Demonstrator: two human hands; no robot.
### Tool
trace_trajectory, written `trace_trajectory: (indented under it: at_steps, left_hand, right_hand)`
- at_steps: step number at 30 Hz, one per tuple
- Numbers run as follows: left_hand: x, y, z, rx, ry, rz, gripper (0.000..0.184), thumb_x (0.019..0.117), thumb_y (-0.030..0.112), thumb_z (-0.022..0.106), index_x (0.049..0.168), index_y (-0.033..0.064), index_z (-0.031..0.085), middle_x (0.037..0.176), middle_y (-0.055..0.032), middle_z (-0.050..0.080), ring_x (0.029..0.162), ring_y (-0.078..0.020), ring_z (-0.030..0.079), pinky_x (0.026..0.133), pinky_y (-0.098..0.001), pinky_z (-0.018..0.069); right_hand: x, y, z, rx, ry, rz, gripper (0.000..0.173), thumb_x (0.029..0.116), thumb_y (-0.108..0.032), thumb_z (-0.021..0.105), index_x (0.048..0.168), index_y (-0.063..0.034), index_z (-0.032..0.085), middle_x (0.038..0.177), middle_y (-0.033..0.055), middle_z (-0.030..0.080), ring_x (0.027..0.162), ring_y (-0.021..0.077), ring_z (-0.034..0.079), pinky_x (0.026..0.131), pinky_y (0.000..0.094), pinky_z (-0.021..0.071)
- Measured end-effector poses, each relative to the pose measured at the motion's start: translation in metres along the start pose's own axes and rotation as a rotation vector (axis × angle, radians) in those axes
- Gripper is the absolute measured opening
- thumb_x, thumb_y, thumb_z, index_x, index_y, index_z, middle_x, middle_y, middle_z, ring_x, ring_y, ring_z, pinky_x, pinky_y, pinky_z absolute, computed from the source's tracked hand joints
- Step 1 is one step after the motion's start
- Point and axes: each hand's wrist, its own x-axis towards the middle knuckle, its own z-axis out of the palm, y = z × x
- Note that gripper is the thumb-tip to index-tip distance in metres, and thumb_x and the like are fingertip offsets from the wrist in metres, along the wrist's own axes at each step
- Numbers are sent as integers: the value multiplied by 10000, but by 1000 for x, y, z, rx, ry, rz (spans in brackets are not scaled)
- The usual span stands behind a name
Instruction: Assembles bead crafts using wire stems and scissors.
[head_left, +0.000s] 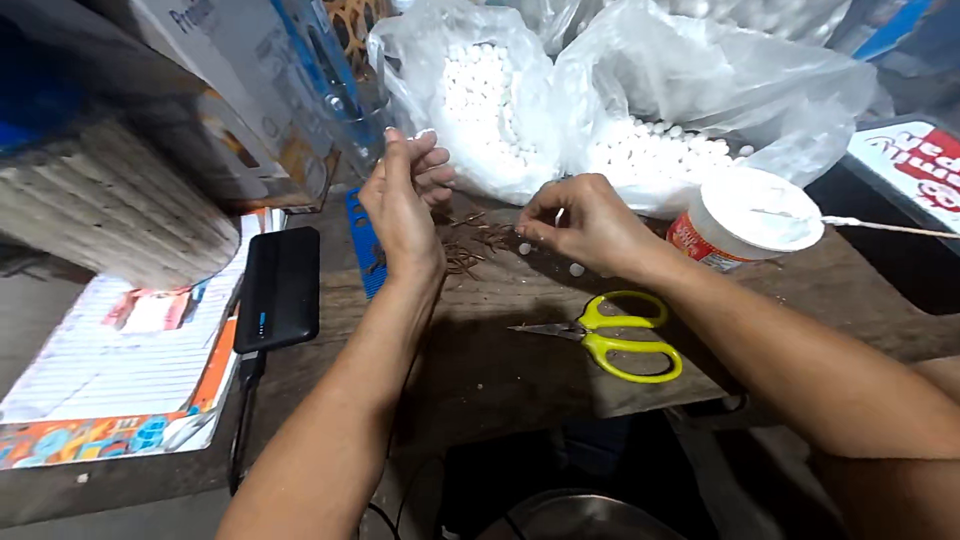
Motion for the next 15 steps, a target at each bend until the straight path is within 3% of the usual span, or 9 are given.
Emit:
trace_trajectory:
  at_steps: [3, 8, 12, 15]
  left_hand:
    - [-1, -2, 1, 10, 10, -14, 474, 1144, 280, 286, 1037, 43, 683, 852, 23, 711, 715, -54, 666, 635, -207, 536]
    - [-2, -6, 2, 10, -39, 52, 449, 1137, 240, 310, 1009, 33, 687, 838, 21, 711, 719, -42, 664, 635, -199, 536]
    - [-3, -8, 3, 13, -65, 107, 415, 1125, 198, 337, 1005, 17, 691, 840, 18, 710, 715, -38, 658, 638, -198, 533]
    - [-4, -9, 3, 35, -82, 132, 375, 1117, 177, 373, 996, 15, 689, 849, 14, 705, 711, -36, 651, 635, -190, 529]
  right_hand:
    - [17, 3, 10, -78, -119, 65, 154, 963, -84, 644, 987, 14, 760, 934, 174, 710, 891, 309, 688, 815, 521, 534]
    - [22, 2, 13, -110, -96, 131, 160, 963, -97, 633, 930, -5, 760, 878, 149, 699, 843, 289, 678, 754, 513, 524]
    - [23, 5, 10, -112, -90, 220, 177, 966, -139, 647, 862, -24, 733, 762, 94, 659, 712, 228, 628, 662, 471, 487]
    - [24, 6, 10, -184, -178, 269, 155, 965, -142, 661, 984, -23, 758, 863, 141, 697, 823, 306, 663, 734, 549, 503]
